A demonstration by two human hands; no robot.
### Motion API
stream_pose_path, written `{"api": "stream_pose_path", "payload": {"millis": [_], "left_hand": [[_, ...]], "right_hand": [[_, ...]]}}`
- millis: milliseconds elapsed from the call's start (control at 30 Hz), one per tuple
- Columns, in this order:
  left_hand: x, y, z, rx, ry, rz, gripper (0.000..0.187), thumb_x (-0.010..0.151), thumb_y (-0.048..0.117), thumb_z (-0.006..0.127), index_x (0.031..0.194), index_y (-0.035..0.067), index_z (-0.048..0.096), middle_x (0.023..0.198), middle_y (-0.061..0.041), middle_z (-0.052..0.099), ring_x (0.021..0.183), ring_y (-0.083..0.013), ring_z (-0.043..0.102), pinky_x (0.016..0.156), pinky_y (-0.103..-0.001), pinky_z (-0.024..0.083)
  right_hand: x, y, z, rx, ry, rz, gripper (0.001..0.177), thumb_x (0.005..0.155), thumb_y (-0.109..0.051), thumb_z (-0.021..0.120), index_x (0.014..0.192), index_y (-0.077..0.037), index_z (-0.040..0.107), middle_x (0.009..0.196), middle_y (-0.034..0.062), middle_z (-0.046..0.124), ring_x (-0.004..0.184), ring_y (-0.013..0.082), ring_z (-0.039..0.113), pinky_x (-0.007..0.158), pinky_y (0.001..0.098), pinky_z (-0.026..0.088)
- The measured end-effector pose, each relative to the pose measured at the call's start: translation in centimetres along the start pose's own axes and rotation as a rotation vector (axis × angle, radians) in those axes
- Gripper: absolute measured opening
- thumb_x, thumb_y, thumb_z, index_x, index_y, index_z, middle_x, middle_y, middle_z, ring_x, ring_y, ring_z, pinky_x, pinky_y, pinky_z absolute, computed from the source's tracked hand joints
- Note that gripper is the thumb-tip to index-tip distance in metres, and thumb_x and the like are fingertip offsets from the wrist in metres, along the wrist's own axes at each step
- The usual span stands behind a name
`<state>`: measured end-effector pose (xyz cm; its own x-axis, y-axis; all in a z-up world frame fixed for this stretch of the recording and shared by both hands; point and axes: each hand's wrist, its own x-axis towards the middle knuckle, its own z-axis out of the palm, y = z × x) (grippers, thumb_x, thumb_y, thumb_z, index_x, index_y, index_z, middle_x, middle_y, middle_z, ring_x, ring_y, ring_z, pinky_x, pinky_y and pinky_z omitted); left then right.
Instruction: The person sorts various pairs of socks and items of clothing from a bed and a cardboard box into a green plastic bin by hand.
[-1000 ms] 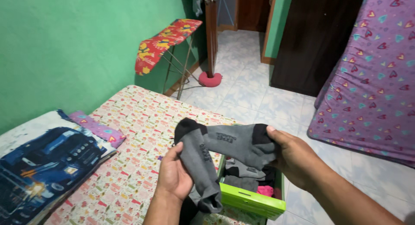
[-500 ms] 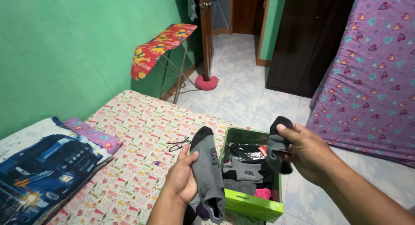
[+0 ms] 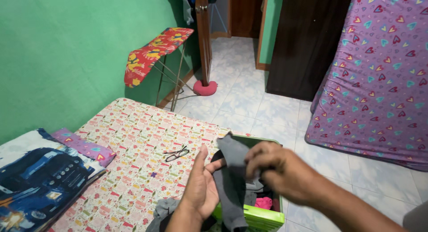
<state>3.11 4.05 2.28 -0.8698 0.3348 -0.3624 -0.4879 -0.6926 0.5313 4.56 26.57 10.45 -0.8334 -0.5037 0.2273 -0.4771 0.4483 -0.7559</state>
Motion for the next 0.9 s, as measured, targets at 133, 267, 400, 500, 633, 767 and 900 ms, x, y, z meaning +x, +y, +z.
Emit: {"api": "stream_pose_path", "payload": {"millis": [133, 267, 400, 500, 633, 767, 900], "left_hand": [[1.7, -1.6, -1.4, -0.043, 0.003, 0.113, 0.029, 0.095, 0.032, 0.068, 0.105, 0.005, 0.064, 0.103, -0.010, 0.073, 0.099, -0.0241, 0.069, 0.095, -0.042, 0.056], [3.7, -2.6, -3.7, 0.144, 0.161, 0.232, 0.028, 0.086, 0.015, 0.072, 0.108, -0.002, 0.072, 0.106, -0.010, 0.075, 0.101, -0.0193, 0.069, 0.096, -0.034, 0.052], [3.3, -3.0, -3.2, 0.076, 0.094, 0.217, 0.027, 0.084, 0.016, 0.072, 0.102, -0.003, 0.071, 0.103, -0.013, 0.075, 0.096, -0.0220, 0.071, 0.092, -0.036, 0.056], [2.9, -3.9, -2.1, 0.097, 0.195, 0.047, 0.033, 0.084, 0.031, 0.076, 0.094, 0.001, 0.067, 0.094, -0.014, 0.071, 0.088, -0.0251, 0.069, 0.084, -0.040, 0.058], [3.2, -6.0, -0.9, 0.133, 0.252, -0.084, 0.044, 0.082, 0.045, 0.081, 0.089, 0.005, 0.065, 0.088, -0.014, 0.071, 0.083, -0.0242, 0.069, 0.079, -0.037, 0.059], [3.5, -7.8, -0.3, 0.148, 0.158, -0.174, 0.048, 0.081, 0.051, 0.079, 0.091, 0.004, 0.067, 0.085, -0.012, 0.070, 0.078, -0.0229, 0.067, 0.074, -0.036, 0.058], [3.1, -8.2, 1.1, 0.195, 0.188, -0.147, 0.055, 0.084, 0.057, 0.075, 0.091, 0.003, 0.066, 0.086, -0.013, 0.071, 0.078, -0.0232, 0.069, 0.074, -0.036, 0.059]], "right_hand": [[-1.2, -0.4, 0.7, -0.249, -0.125, -0.059, 0.029, 0.066, 0.008, 0.066, 0.081, -0.012, 0.078, 0.122, 0.0055, 0.069, 0.116, 0.0244, 0.063, 0.096, 0.0361, 0.051], [-2.6, 0.3, 0.5, -0.252, -0.126, -0.119, 0.021, 0.072, 0.003, 0.071, 0.081, -0.015, 0.079, 0.125, 0.0053, 0.069, 0.121, 0.0273, 0.062, 0.098, 0.0376, 0.049], [-2.7, 0.1, 0.1, -0.228, -0.098, 0.051, 0.019, 0.070, 0.005, 0.072, 0.082, -0.009, 0.076, 0.112, 0.0017, 0.076, 0.111, 0.0236, 0.068, 0.094, 0.0351, 0.054], [-2.5, -0.6, -0.2, -0.172, -0.027, 0.119, 0.021, 0.069, 0.004, 0.072, 0.087, -0.009, 0.075, 0.094, 0.0016, 0.078, 0.096, 0.0219, 0.074, 0.086, 0.0331, 0.059], [-2.6, -1.3, -0.1, -0.198, 0.076, 0.097, 0.027, 0.068, 0.006, 0.071, 0.089, -0.010, 0.076, 0.094, 0.0013, 0.077, 0.096, 0.0228, 0.073, 0.084, 0.0337, 0.059], [-3.1, -1.2, 0.1, -0.235, 0.235, -0.001, 0.026, 0.069, 0.006, 0.071, 0.088, -0.010, 0.078, 0.104, 0.0044, 0.077, 0.101, 0.0258, 0.070, 0.087, 0.0352, 0.056], [-2.9, -1.4, -0.4, -0.260, 0.401, 0.114, 0.033, 0.069, 0.010, 0.065, 0.089, -0.012, 0.080, 0.108, 0.0017, 0.079, 0.105, 0.0214, 0.072, 0.094, 0.0334, 0.055]]}}
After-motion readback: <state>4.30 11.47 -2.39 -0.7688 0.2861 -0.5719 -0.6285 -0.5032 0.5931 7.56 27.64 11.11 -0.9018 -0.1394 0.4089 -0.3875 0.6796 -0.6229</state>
